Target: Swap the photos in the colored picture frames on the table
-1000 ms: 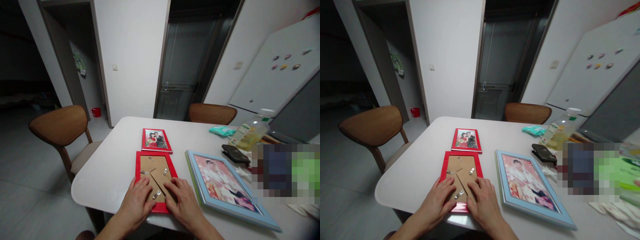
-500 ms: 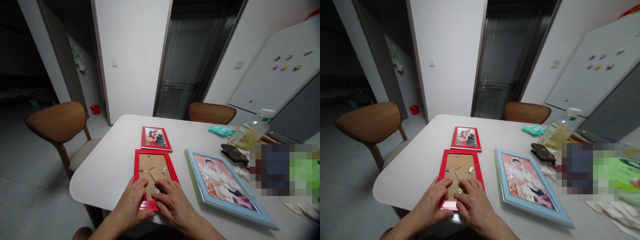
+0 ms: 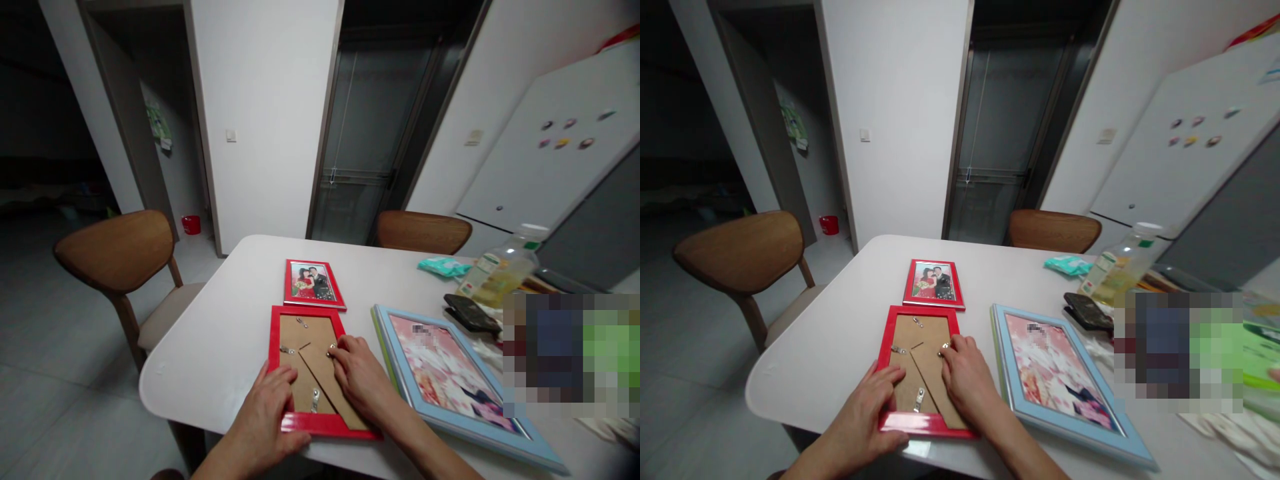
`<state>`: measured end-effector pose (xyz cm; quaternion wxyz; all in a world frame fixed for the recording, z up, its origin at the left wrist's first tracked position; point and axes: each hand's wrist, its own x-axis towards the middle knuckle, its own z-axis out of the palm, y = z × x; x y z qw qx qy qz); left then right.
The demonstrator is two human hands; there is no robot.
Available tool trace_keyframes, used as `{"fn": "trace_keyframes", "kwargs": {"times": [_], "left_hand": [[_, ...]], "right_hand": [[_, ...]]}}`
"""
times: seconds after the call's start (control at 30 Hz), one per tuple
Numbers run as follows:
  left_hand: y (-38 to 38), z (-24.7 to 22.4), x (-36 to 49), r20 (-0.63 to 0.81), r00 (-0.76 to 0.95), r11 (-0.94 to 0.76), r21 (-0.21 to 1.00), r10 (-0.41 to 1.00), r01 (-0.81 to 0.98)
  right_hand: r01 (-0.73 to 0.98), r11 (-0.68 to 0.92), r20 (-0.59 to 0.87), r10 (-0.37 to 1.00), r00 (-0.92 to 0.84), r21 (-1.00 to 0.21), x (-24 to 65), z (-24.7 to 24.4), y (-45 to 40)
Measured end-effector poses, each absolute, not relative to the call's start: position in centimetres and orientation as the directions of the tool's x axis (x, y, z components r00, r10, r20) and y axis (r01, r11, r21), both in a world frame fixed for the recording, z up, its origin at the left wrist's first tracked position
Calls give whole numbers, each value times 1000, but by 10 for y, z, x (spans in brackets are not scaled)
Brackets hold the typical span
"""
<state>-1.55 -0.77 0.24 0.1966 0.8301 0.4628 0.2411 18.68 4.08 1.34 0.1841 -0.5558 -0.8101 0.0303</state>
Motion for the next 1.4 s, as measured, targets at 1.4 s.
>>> {"fn": "trace_keyframes", "kwargs": {"times": [1.4], "left_hand": [[-9,2,-19,203,441,-460,637,874,619]], "right_hand": [[802,442,228,896,-380,-401,124,15,85]]}}
